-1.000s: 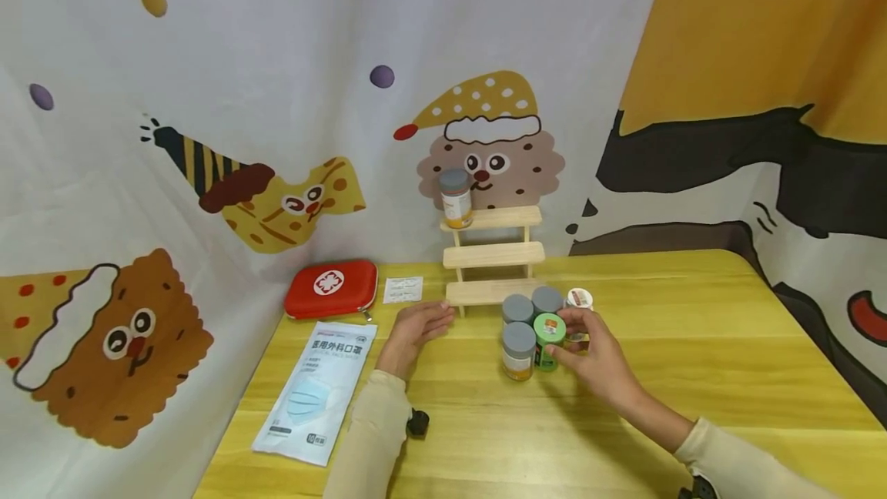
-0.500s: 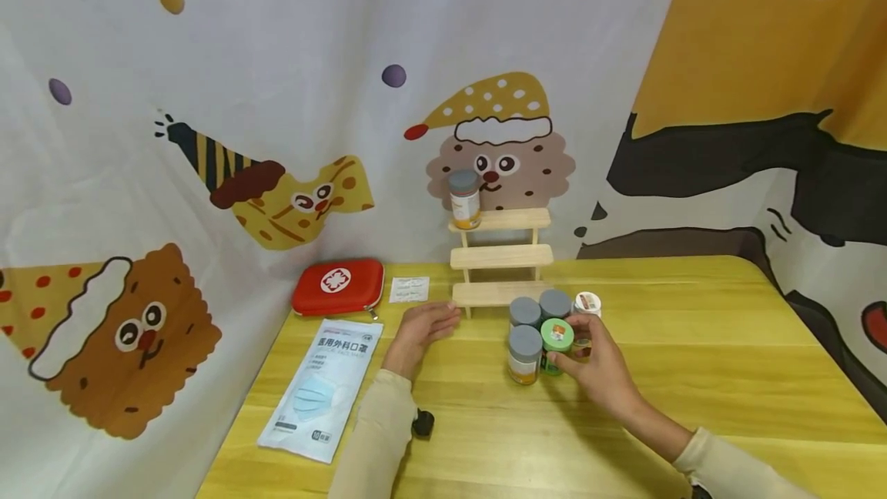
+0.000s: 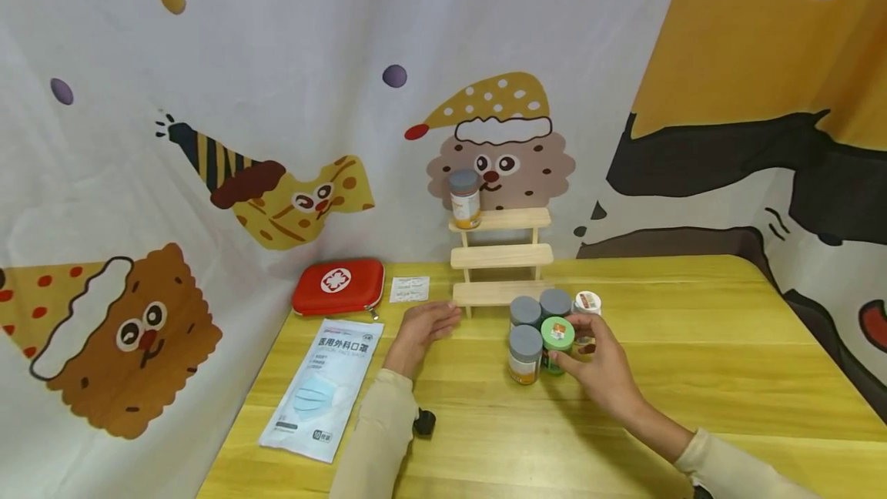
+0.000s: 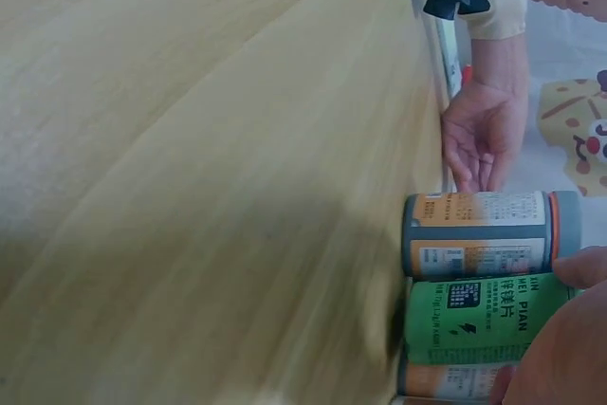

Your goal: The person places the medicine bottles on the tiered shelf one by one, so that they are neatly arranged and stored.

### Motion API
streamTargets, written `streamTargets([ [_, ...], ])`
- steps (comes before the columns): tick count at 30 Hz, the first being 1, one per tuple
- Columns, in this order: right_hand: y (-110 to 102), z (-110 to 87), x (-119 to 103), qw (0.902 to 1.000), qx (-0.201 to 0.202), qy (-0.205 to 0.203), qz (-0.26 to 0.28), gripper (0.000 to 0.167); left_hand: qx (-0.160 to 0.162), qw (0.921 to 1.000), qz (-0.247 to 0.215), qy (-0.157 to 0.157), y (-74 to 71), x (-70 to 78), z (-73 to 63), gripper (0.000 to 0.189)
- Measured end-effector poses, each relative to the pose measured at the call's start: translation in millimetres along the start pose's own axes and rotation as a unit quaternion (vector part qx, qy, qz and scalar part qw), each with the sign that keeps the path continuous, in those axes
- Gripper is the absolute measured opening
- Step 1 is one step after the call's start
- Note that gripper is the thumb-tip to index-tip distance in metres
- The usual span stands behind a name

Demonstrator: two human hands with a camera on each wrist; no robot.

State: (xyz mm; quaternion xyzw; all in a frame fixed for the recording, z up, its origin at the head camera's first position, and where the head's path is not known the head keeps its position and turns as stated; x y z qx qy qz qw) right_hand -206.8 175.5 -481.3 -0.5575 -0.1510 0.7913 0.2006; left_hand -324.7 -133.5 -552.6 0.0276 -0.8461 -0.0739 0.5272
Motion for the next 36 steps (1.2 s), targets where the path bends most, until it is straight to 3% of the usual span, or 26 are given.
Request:
streamTargets([
  [21,-30.8,17.1,-50.6,0.9950,0.048,-0.087,0.012,0.053,0.005,1.0000,0.003,-0.001,1.2,3.1,-1.8,0.034],
  [36,-37.9,66.2,-72.6,0.9842,0.072,-0.139,0.083,0.055,0.003,1.0000,0.000,-0.002,0.5,1.2,-1.3,0.036],
])
Point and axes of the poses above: each hand's wrist, its own z-axis towards the middle knuckle, its own y-axis out of the palm, x = y × z, the point moved 5 cm from there along z, towards the middle knuckle, and after that the axes turned 6 degrees about -y, right-handed, at the moved point
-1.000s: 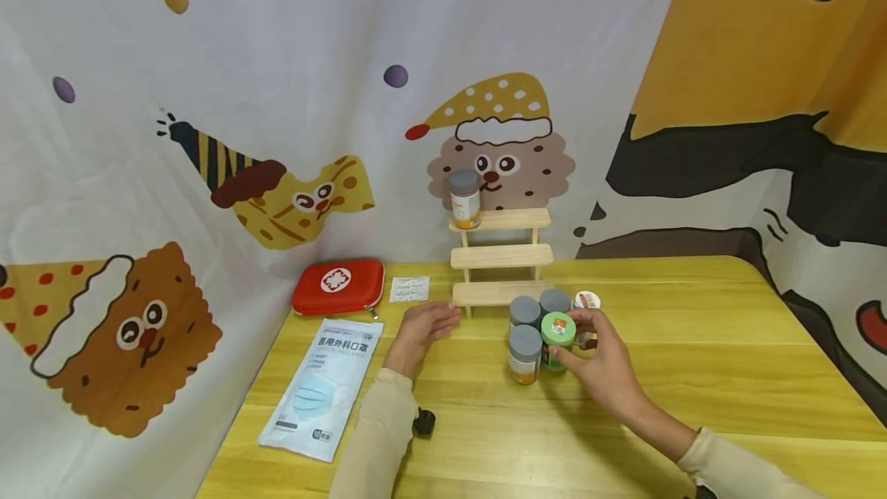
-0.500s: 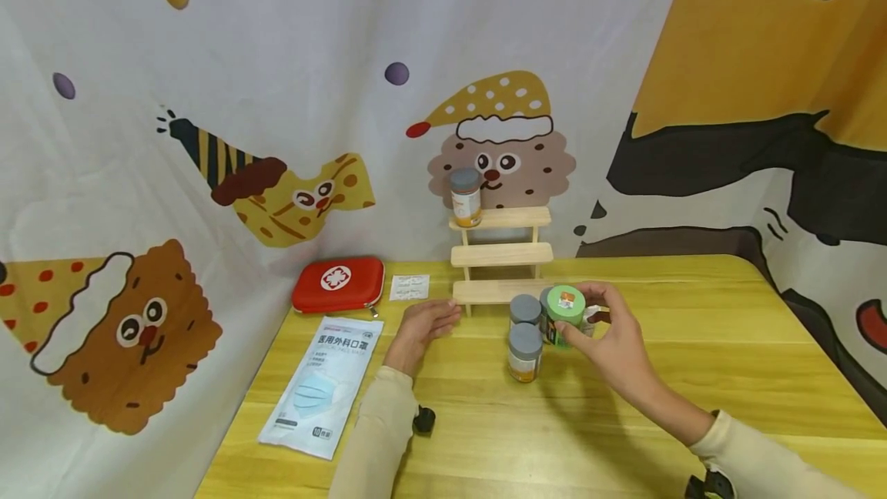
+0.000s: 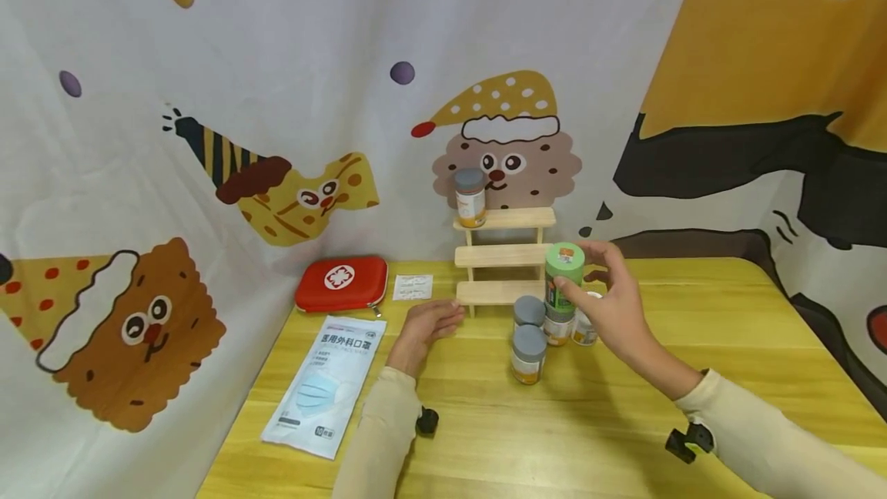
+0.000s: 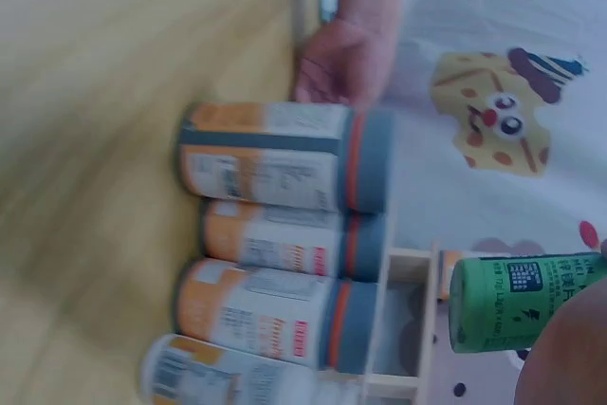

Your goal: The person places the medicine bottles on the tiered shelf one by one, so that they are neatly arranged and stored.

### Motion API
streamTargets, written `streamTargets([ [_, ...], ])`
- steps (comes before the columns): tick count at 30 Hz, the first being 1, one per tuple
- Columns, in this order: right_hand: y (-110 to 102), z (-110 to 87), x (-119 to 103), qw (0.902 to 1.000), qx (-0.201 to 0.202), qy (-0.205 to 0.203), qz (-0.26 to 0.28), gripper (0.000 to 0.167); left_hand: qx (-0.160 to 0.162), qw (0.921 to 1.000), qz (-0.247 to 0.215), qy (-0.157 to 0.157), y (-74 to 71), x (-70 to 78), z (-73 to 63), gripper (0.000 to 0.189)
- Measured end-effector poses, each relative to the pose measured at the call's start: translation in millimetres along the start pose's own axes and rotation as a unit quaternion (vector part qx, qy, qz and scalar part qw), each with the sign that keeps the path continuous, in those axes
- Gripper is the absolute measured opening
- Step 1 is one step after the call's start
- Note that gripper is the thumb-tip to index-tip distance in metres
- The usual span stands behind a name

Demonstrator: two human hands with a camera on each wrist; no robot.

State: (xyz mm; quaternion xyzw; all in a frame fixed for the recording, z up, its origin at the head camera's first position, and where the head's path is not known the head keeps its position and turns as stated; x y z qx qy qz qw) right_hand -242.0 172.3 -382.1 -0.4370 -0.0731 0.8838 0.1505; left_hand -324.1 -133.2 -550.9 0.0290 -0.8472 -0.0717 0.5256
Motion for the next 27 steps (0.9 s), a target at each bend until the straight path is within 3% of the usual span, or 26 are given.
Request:
streamTargets([
  [11,1.4,41.1,-9.0,0.9985,0.028,-0.045,0.017,0.056,-0.012,0.9999,0.003,0.001,10.6,2.3,1.7,0.037],
  [20,16.3,80.7,7.3,0.9984,0.043,-0.015,0.034,0.057,-0.015,0.9998,-0.011,0.002,9.4,3.8,3.5,0.036],
  [27,38.0,101.6,18.9,0.9987,0.030,0.002,0.042,0.056,-0.008,0.9999,-0.006,-0.007,1.8,2.4,1.9,0.038],
])
Point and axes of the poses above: each hand's wrist, its own z-axis towards the middle knuckle, its own y-axis out of the palm, x = y × z, the point moved 5 cm from there along z, towards the middle knuckle, and after that the axes turned 6 degrees about -y, right-handed, at the moved point
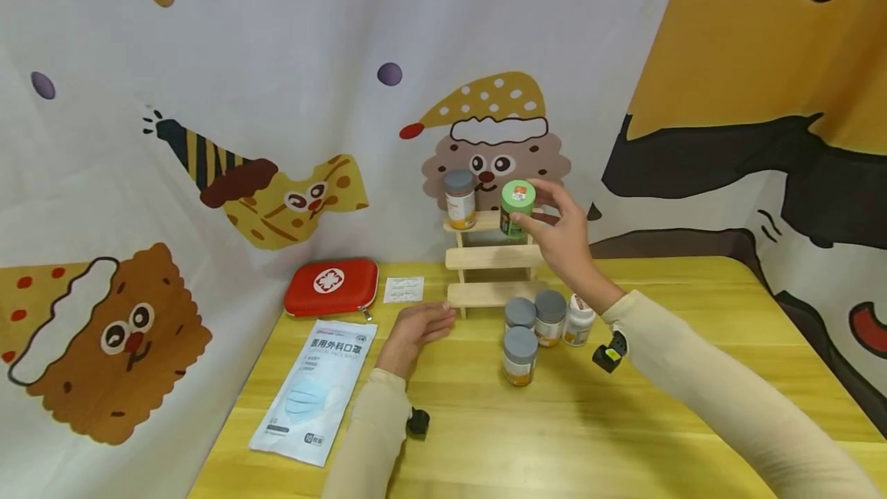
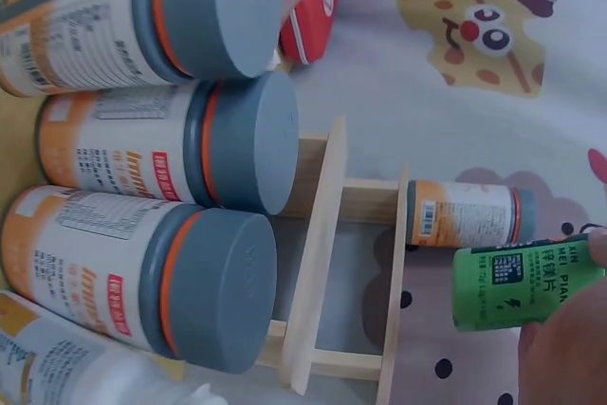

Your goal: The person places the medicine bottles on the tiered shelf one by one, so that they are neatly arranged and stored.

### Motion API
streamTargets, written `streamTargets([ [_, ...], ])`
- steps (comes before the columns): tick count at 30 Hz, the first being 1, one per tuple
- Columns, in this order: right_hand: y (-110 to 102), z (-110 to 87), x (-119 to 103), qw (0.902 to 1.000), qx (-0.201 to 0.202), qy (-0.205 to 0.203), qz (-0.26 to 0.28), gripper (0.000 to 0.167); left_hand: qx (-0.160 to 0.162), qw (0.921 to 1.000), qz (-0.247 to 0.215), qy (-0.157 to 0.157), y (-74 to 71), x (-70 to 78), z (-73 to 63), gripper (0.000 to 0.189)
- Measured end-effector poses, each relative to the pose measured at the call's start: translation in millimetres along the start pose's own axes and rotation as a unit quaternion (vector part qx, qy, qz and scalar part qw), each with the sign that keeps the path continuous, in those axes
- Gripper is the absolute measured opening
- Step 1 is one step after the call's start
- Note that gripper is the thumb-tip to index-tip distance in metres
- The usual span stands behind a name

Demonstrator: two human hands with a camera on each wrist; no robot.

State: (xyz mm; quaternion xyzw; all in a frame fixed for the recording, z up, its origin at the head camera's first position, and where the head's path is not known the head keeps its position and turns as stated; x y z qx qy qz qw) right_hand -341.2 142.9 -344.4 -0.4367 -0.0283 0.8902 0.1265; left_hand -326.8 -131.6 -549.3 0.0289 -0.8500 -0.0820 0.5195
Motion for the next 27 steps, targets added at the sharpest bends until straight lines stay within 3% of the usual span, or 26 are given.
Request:
streamTargets([
  [8,15.7,16.8,11.2,0.9996,0.012,0.019,0.015,0.055,-0.006,1.0000,0.002,-0.007,-1.7,1.6,-2.6,0.040],
  [18,40.1,32.1,24.6,0.9954,-0.022,0.092,-0.014,0.053,-0.012,0.9998,0.003,-0.015,-4.7,3.0,-1.2,0.040],
  [27,47.0,40.2,29.9,0.9930,-0.026,0.111,-0.029,0.053,-0.021,0.9995,0.008,-0.024,-2.2,4.3,-2.5,0.043],
])
Point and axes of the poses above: each hand's wrist, its own z-axis towards the middle knuckle, its own y-axis out of the palm, x = y × z, the point moved 5 cm from there along z, towards the middle knuckle, and after that the axes turned 6 degrees about -y, right-handed, at the moved point
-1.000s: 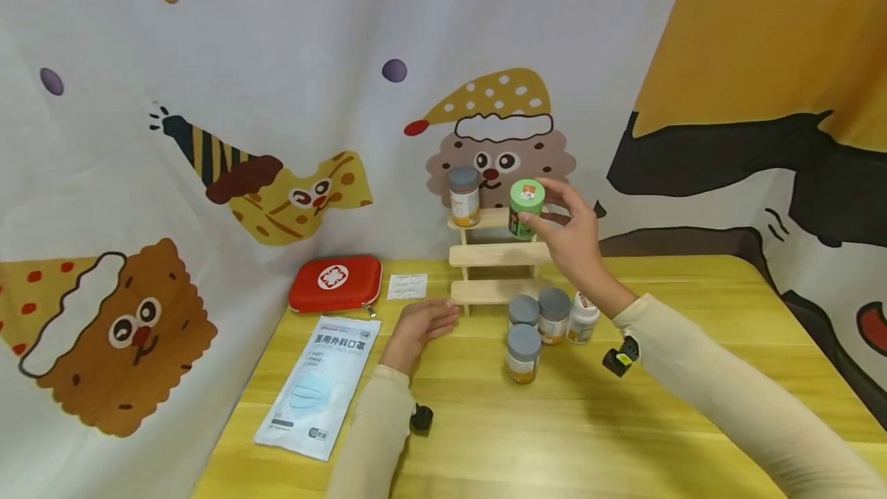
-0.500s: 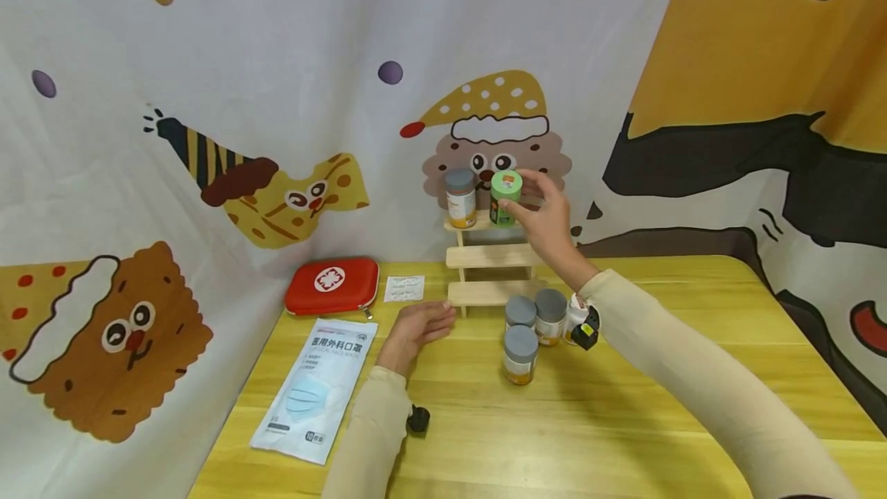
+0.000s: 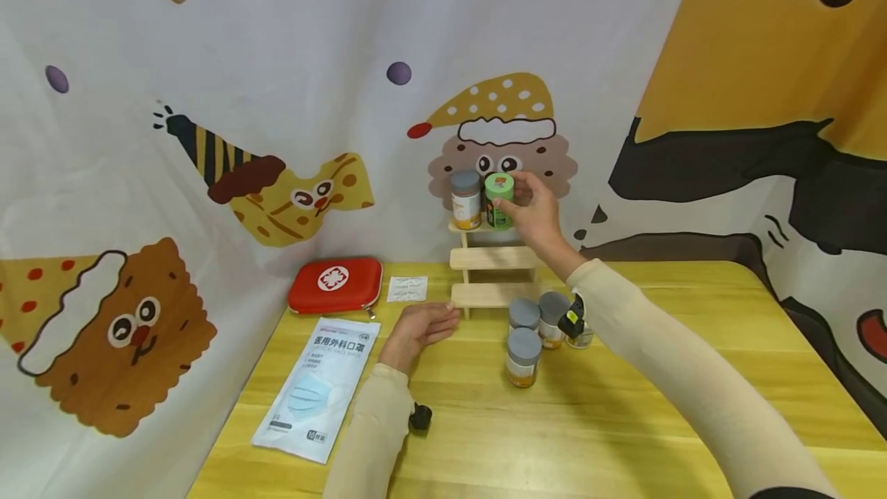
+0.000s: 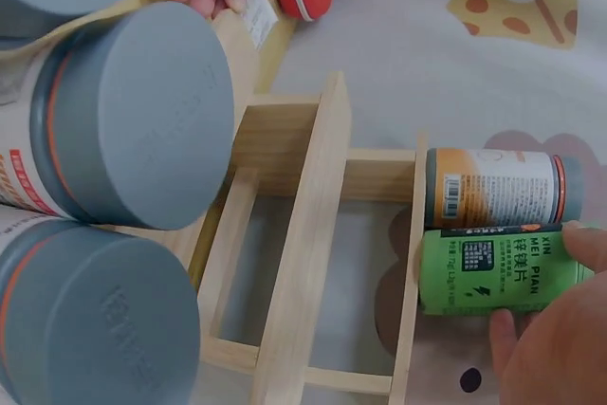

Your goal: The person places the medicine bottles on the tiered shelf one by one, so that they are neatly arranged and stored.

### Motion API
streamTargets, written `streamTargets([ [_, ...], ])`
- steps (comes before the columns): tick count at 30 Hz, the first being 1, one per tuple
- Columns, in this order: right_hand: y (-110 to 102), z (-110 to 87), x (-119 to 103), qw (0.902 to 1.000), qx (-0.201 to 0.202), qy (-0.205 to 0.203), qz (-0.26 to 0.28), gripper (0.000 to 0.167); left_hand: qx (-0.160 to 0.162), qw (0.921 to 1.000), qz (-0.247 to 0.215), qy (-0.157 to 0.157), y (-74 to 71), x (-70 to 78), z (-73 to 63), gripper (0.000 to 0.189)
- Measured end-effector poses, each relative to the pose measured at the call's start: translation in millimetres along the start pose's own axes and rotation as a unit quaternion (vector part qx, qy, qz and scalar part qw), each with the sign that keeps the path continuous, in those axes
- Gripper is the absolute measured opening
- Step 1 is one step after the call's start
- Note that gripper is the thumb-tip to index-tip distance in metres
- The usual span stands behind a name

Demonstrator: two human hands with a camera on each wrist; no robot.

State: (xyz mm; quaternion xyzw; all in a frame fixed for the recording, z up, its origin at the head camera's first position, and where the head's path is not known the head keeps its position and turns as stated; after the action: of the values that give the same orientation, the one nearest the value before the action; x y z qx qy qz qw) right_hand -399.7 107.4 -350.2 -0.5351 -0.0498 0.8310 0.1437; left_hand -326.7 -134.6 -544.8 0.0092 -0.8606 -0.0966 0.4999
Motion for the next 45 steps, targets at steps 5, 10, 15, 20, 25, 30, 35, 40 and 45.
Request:
streamTargets([
  [5,-3.1,5.4,2.0,0.9999,-0.008,0.009,-0.009,0.053,-0.004,1.0000,-0.009,0.001,3.2,-0.8,1.5,0.041],
  [10,-2.1,10.0,4.2,0.9994,-0.010,0.030,-0.014,0.053,-0.016,0.9992,-0.037,0.005,3.5,-2.8,1.3,0.041],
  [15,-1.1,12.0,4.2,0.9990,-0.007,0.039,-0.022,0.055,-0.026,0.9972,-0.070,0.006,3.3,-3.9,1.7,0.042],
  [20,-1.0,12.8,2.7,0.9989,-0.005,0.042,-0.023,0.056,-0.029,0.9962,-0.082,0.010,2.7,-5.3,3.3,0.041],
  [25,-2.9,12.9,3.1,0.9990,-0.006,0.039,-0.023,0.056,-0.031,0.9954,-0.090,0.012,3.1,-6.9,4.6,0.041],
  [30,-2.9,13.5,5.4,0.9986,-0.016,0.026,-0.044,0.058,-0.030,0.9943,-0.102,0.005,3.0,-8.2,5.1,0.041],
  [35,-6.2,6.4,7.0,0.9965,-0.032,0.016,-0.076,0.065,-0.028,0.9937,-0.109,0.003,4.3,-9.5,4.8,0.039],
  [40,-15.3,-6.1,6.4,0.9971,-0.035,0.012,-0.066,0.066,-0.027,0.9934,-0.111,0.002,3.9,-9.7,5.3,0.039],
  [45,-24.6,-23.3,4.7,0.9967,-0.050,-0.006,-0.064,0.064,-0.029,0.9941,-0.104,0.005,3.4,-8.4,5.8,0.040],
])
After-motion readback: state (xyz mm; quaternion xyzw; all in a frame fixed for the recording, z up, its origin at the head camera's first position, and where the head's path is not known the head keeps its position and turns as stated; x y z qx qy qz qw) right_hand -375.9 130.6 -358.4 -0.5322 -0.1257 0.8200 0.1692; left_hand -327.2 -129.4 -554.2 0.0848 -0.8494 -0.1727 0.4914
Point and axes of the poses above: each hand's wrist, its own z-axis towards the middle knuckle, its own y-axis out of the palm, x = y × z, the point moved 5 cm from there along z, towards the middle knuckle, and after that the axes turned 6 degrees about -y, right-handed, at the moved point
